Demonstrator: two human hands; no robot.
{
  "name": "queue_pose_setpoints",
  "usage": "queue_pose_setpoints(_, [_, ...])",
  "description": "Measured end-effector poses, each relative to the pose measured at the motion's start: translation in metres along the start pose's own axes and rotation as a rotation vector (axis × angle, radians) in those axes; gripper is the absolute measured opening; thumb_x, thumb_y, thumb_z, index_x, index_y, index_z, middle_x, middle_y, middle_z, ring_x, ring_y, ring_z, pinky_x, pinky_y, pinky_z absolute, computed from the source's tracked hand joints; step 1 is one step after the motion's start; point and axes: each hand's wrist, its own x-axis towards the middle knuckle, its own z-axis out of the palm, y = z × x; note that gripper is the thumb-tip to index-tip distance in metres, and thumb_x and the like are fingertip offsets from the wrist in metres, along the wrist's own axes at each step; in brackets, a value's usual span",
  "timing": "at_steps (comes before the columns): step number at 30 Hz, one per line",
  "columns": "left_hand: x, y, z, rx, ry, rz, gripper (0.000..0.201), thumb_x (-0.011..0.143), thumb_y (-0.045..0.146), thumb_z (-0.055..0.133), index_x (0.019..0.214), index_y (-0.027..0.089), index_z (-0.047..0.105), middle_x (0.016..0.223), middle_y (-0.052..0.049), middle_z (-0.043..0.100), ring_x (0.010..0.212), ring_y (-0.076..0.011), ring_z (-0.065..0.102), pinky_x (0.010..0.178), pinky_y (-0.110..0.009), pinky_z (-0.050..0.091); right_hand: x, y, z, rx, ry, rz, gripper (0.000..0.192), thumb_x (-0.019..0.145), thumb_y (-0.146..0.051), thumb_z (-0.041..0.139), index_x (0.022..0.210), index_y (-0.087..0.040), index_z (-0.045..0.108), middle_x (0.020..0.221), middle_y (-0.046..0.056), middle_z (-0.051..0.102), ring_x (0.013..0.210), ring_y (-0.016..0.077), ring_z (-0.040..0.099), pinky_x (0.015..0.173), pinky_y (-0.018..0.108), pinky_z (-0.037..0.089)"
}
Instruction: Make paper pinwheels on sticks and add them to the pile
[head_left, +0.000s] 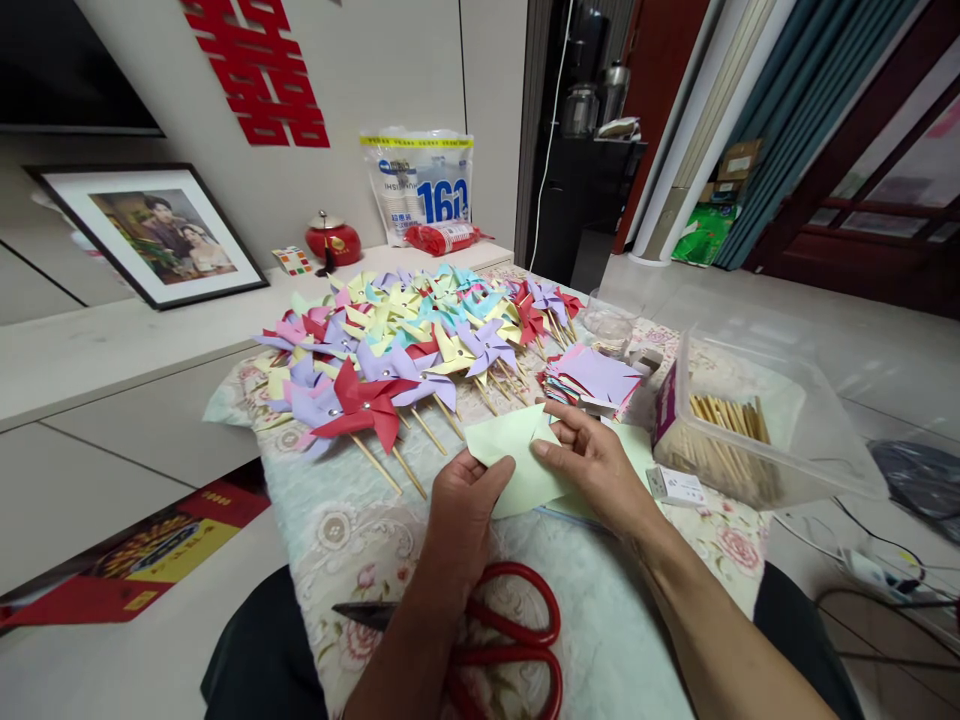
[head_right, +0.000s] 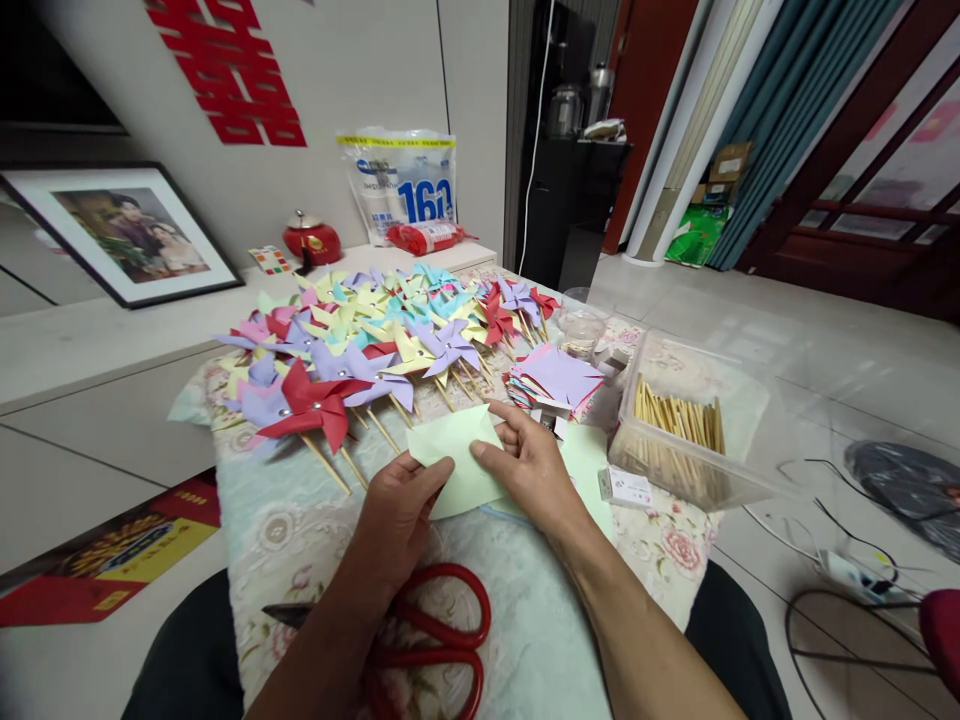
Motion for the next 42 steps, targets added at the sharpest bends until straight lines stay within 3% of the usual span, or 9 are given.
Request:
queue_pose_setpoints(7, [-0.0012,0.0009,0.0001,-0.005,0.021,0.004,0.048,0.064,0.022,0.084,0.109,0.012,0.073,0.089,-0.009,0.081,0.087,-0.0271,0.074,0.073,-0.031,0.055,0.0004,0.0017,0.0002,0.016,-0.015,0.017,0.083,0.064,-0.022,0.086,0.138,-0.017,0.048,0.098,0.005,0.077,0.079,0.0189,0.072,0.068,0.028,0.056])
queue_pose_setpoints(26, [-0.0037,-0.0002,0.0018,0.094,-0.013,0.033,0.037,0.062,0.027,0.087,0.094,0.012,0.077,0.087,-0.008,0.08,0.074,-0.0213,0.073,0.071,-0.029,0.054,-0.0006,0.0012,0.0022,-0.044,-0.038,0.021,0.084,0.065,-0.021,0.081,0.141,-0.016,0.046,0.099,0.005,0.076,0.078,0.0179,0.068,0.068,0.027,0.051])
queue_pose_setpoints(33, [-0.002,0.003,0.0009,0.001,-0.041,-0.017,0.048,0.061,0.026,0.087,0.107,0.014,0.076,0.094,-0.009,0.08,0.09,-0.0271,0.073,0.078,-0.032,0.055,0.0003,-0.0015,-0.0019,-0.084,0.008,0.008,0.082,0.067,-0.024,0.079,0.142,-0.016,0.048,0.077,-0.003,0.068,0.062,0.0122,0.06,0.061,0.026,0.044])
queue_pose_setpoints(42, [-0.0016,-0.0001,-0.0005,-0.021,-0.07,-0.024,0.056,0.06,0.025,0.088,0.113,0.013,0.075,0.097,-0.011,0.08,0.097,-0.029,0.072,0.086,-0.036,0.055,0.0024,0.0018,-0.0029,-0.109,0.025,-0.031,0.082,0.068,-0.025,0.077,0.144,-0.015,0.048,0.075,-0.004,0.066,0.061,0.0113,0.058,0.058,0.026,0.042])
